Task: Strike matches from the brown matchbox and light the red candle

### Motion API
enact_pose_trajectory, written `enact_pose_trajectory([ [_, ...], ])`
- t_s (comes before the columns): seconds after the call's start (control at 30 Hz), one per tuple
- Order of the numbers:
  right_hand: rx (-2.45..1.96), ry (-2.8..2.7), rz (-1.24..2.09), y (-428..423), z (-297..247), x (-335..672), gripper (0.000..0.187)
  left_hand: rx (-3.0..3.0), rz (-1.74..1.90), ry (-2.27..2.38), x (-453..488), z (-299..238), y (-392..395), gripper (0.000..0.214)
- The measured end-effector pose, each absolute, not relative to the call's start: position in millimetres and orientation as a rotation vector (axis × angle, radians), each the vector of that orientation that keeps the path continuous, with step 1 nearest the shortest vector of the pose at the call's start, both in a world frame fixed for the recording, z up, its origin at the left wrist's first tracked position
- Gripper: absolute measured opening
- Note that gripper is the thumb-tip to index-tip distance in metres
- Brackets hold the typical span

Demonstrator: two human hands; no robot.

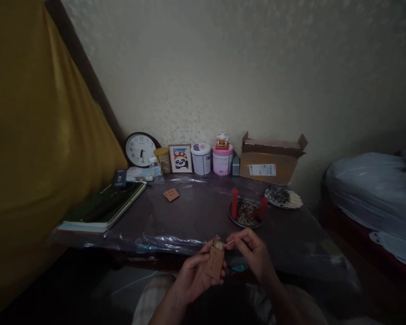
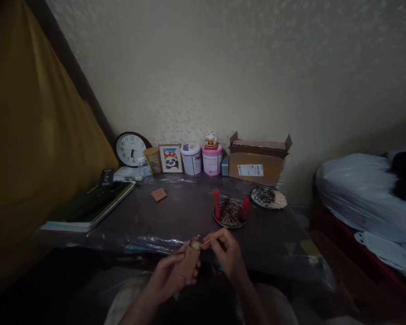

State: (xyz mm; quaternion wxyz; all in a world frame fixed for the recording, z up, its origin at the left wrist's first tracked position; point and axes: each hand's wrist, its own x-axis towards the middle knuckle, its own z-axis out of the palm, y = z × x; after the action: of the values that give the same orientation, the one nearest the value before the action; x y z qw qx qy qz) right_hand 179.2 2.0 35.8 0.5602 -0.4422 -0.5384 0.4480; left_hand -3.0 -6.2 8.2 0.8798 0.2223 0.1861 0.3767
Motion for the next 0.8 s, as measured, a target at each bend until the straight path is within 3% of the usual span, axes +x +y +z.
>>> enact_pose_trajectory([
  [0.43,-1.053,-1.296,1.011,1.0,41.8,172.8,0.030,0.502,0.776,0.353,-0.6,5.5,-7.5,0.054],
  [0.8,-0.979,-1.287,1.044,0.6,39.3,169.6,0.024,0.517,0.769,0.351,-0.5,6.2,-7.4,0.054],
])
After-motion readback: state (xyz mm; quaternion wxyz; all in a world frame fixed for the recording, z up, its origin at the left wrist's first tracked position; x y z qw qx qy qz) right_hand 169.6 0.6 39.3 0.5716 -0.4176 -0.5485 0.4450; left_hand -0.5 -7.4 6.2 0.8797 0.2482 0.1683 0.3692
